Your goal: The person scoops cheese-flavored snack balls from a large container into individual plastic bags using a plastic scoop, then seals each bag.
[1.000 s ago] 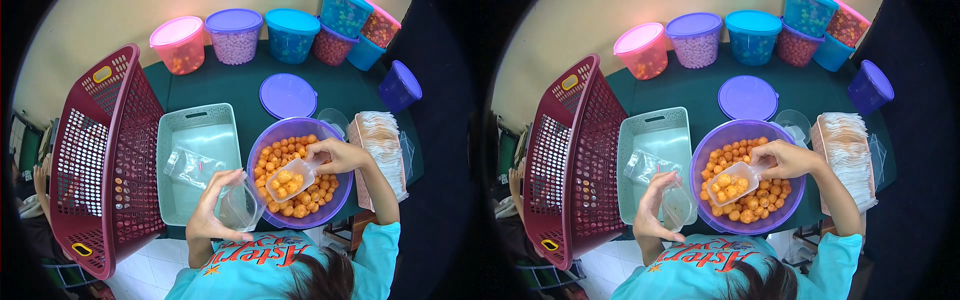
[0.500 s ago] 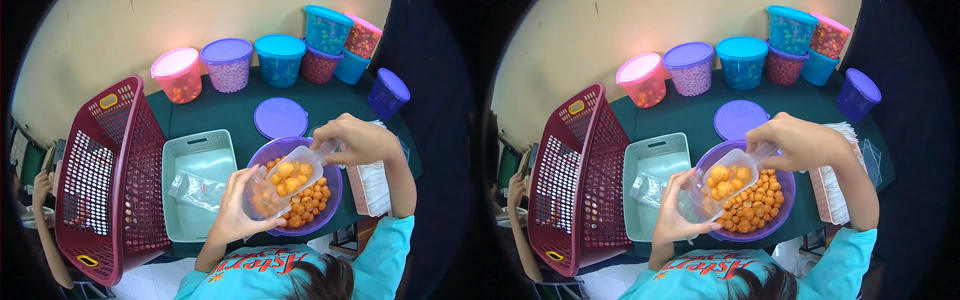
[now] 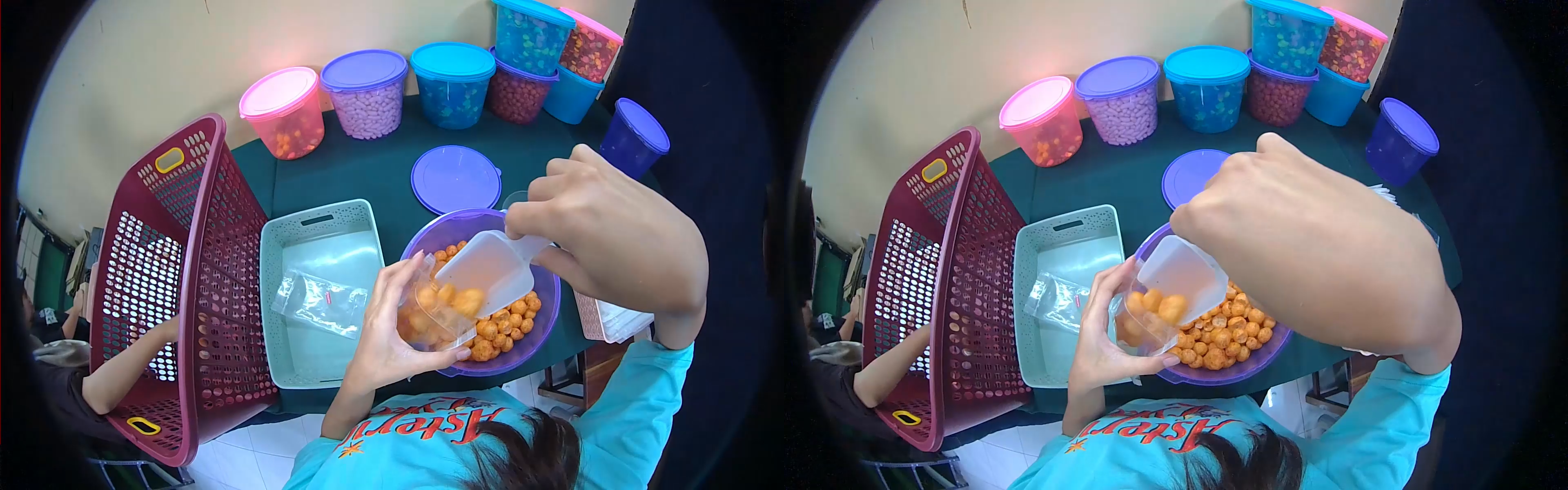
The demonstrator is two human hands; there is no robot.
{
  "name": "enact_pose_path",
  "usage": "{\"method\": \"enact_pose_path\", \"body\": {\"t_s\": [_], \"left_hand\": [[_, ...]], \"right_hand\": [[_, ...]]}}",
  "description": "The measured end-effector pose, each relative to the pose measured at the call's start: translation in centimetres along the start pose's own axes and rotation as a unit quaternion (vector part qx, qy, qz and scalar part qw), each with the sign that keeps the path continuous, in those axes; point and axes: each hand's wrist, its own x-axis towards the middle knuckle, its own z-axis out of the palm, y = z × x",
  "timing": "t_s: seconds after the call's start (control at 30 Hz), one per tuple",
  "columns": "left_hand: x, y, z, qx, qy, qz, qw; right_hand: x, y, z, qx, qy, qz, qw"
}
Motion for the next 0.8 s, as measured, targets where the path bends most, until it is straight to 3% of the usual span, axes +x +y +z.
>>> {"method": "enact_pose_path", "body": {"t_s": [0.17, 0.27, 0.33, 0.4, 0.43, 0.5, 0.53, 0.6, 0.67, 0.73, 0.77, 0.8], "left_hand": [[0.4, 0.1, 0.5, -0.03, -0.019, -0.023, 0.999], [-0.1, -0.9, -0.4, -0.056, 0.021, -0.028, 0.998], [-0.8, -1.9, -1.6, -0.033, 0.014, -0.031, 0.999], [-1.4, -2.4, -2.3, -0.201, 0.073, -0.041, 0.976], [-1.6, -2.8, -2.7, -0.201, 0.074, -0.044, 0.976], [-2.0, -3.8, -3.1, -0.346, 0.122, -0.014, 0.93], [-2.1, -4.2, -3.3, -0.344, 0.124, -0.017, 0.931], [-2.0, -4.9, -3.7, -0.458, 0.166, -0.025, 0.873], [-2.7, -6.5, -4.0, -0.454, 0.152, -0.011, 0.878], [-3.1, -7.3, -4.1, -0.582, 0.145, 0.01, 0.8], [-3.1, -8.0, -4.3, -0.596, 0.084, 0.064, 0.796], [-3.2, -8.0, -4.3, -0.595, 0.086, 0.063, 0.797]], "right_hand": [[0.0, -0.4, 0.8, -0.025, -0.012, 0.001, 1.0], [-1.5, 0.8, -0.2, -0.007, 0.078, 0.062, 0.995], [-2.2, 1.1, 0.6, -0.053, 0.015, 0.121, 0.991], [-2.0, 1.0, 3.4, -0.11, -0.097, 0.137, 0.98], [-2.1, 0.7, 5.2, -0.111, -0.099, 0.153, 0.977], [-1.8, -0.1, 7.2, -0.132, -0.104, 0.17, 0.971], [-1.6, -0.2, 8.1, -0.155, -0.108, 0.19, 0.963], [-1.7, 0.5, 10.0, -0.135, -0.088, 0.193, 0.968], [-2.0, 1.4, 11.5, -0.116, -0.068, 0.197, 0.971], [-2.1, 2.6, 12.5, -0.055, -0.008, 0.153, 0.987], [-2.0, 2.9, 13.1, -0.054, -0.009, 0.15, 0.987], [-1.8, 3.2, 13.6, -0.021, 0.003, 0.147, 0.989]]}}
